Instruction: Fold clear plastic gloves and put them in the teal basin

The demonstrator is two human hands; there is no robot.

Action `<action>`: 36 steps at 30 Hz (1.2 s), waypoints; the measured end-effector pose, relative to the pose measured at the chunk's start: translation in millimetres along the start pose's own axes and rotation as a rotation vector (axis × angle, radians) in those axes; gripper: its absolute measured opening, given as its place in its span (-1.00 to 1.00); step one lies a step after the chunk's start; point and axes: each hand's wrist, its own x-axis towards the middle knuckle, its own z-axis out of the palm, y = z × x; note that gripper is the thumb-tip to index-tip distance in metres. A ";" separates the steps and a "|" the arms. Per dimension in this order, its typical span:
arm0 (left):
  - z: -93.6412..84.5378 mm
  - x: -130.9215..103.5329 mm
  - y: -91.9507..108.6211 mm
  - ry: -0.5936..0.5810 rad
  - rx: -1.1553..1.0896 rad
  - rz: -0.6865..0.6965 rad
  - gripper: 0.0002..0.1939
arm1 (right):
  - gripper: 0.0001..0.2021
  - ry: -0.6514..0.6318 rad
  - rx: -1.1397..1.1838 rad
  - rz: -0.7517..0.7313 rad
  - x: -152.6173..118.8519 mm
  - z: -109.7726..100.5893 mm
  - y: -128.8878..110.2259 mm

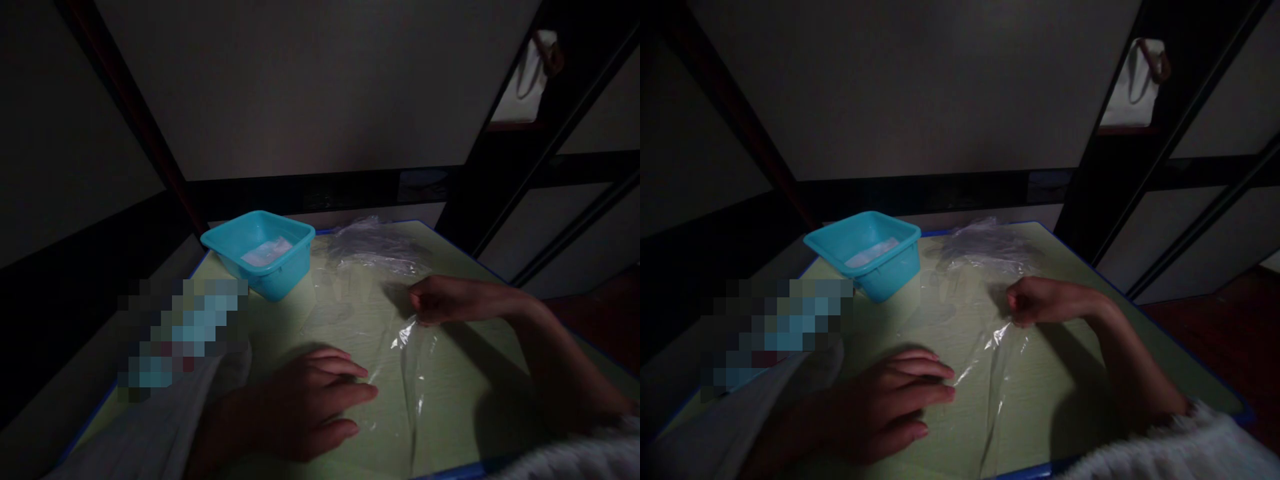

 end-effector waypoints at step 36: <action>1.5 6.5 17.5 -0.189 0.129 0.167 -0.67 | -0.68 0.344 0.826 -0.091 56.5 41.4 -6.2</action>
